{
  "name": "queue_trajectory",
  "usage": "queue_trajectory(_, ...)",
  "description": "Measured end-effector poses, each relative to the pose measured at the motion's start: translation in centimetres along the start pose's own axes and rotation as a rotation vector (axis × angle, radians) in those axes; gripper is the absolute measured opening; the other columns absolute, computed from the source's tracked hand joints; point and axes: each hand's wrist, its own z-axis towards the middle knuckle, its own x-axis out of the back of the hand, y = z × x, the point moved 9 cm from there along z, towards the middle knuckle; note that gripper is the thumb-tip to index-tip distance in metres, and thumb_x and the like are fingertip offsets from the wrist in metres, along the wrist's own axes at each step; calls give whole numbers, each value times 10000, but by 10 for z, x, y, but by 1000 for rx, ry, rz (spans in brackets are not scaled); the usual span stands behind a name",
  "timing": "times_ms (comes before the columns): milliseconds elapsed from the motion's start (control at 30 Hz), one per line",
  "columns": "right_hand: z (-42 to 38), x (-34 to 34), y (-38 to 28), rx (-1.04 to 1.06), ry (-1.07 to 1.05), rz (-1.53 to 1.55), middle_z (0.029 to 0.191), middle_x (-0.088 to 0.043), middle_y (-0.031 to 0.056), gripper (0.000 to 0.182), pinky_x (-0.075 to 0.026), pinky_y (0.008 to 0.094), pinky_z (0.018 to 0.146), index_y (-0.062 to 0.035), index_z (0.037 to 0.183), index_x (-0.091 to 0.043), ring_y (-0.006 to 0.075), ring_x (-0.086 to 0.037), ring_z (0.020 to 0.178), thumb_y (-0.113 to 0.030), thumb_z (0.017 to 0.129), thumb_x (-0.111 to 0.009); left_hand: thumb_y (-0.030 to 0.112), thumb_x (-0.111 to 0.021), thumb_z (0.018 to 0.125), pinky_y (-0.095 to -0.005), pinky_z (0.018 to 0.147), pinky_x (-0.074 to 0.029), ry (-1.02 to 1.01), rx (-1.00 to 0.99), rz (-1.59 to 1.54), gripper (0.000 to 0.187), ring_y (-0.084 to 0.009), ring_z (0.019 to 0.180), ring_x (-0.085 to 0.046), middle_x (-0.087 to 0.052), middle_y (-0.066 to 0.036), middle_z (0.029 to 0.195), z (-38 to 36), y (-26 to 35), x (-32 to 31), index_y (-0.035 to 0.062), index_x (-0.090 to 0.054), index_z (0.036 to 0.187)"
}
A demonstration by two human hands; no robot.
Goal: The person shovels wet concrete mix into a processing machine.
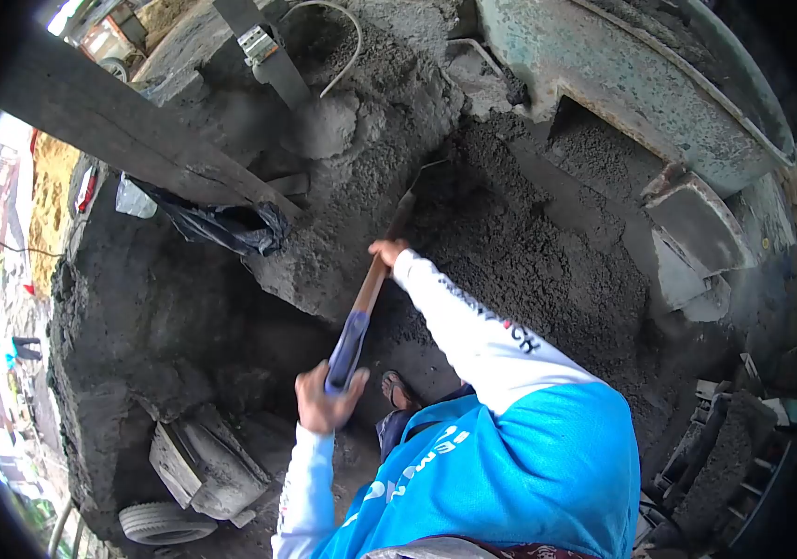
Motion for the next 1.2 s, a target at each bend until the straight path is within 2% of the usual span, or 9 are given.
queue_trajectory(33, 10, 11, 13, -115, 16, 164, 835, -652, 174, 377, -538, 456, 591, 27, 948, -629, 296, -660, 758, -225, 689, -737, 333, -844, 694, -403, 541, -440, -246, 217, -173, 421, -346, 561, -571, -562, -173, 633, 17, -11, -26, -1, -590, 731)
queue_trajectory(100, 25, 36, 23, -83, -52, 313, 862, -631, 143, 393, -537, 434, 585, -9, 990, -588, 266, -629, 712, -232, 700, -730, 346, -829, 698, -407, 494, -415, -326, 150, -302, 485, -368, 511, -551, -492, -180, 552, 25, 14, -43, 10, -495, 595)
queue_trajectory(233, -27, 76, 23, -83, -184, 867, 694, -569, 73, 176, -535, 388, 627, -72, 859, -562, 218, -579, 623, -167, 772, -683, 372, -824, 622, -397, 510, -483, -418, -472, -87, 424, -290, 543, -614, -565, -89, 566, 22, 92, -30, 83, -514, 607)
queue_trajectory(300, -40, 93, 17, -79, -211, 1082, 697, -577, 77, 130, -541, 383, 659, -73, 849, -558, 231, -587, 641, -100, 781, -666, 319, -830, 582, -386, 473, -418, -314, -655, -88, 415, -238, 485, -530, -481, -26, 526, 41, 120, 2, 118, -467, 555)
queue_trajectory(500, -105, 152, -94, 73, -254, 1397, 773, -590, 76, 175, -563, 416, 691, -77, 890, -548, 215, -609, 707, -42, 792, -689, 534, -808, 600, -350, 479, -317, -114, -906, -25, 559, -207, 451, -422, -409, -13, 523, 120, 203, 86, 109, -446, 574)
queue_trajectory(633, -125, 196, -197, 218, -262, 1422, 880, -547, 71, 263, -566, 409, 608, -72, 964, -496, 206, -608, 757, -68, 799, -701, 585, -767, 662, -347, 478, -331, -17, -1047, 43, 587, -208, 444, -428, -394, -10, 505, 166, 258, 119, 111, -440, 550)
queue_trajectory(733, -77, 225, -237, 273, -372, 1433, 869, -547, 66, 305, -565, 395, 610, -77, 978, -480, 207, -610, 748, -96, 788, -717, 561, -762, 643, -354, 468, -342, -100, -1110, 72, 538, -208, 456, -459, -425, -17, 516, 206, 280, 76, 119, -466, 565)
queue_trajectory(967, 37, 260, -155, 137, -335, 1302, 747, -587, 80, 233, -544, 428, 654, -85, 862, -534, 260, -614, 691, -164, 762, -729, 498, -754, 679, -361, 474, -327, -144, -999, 7, 499, -197, 481, -467, -408, -9, 523, 174, 271, -9, 136, -447, 527)
queue_trajectory(1200, -49, 239, -116, 198, -237, 1179, 721, -556, 69, 195, -519, 399, 626, -91, 905, -514, 239, -576, 642, -155, 810, -671, 413, -776, 646, -321, 483, -307, -171, -952, -37, 417, -156, 476, -441, -433, 9, 531, 94, 237, 34, 125, -482, 577)
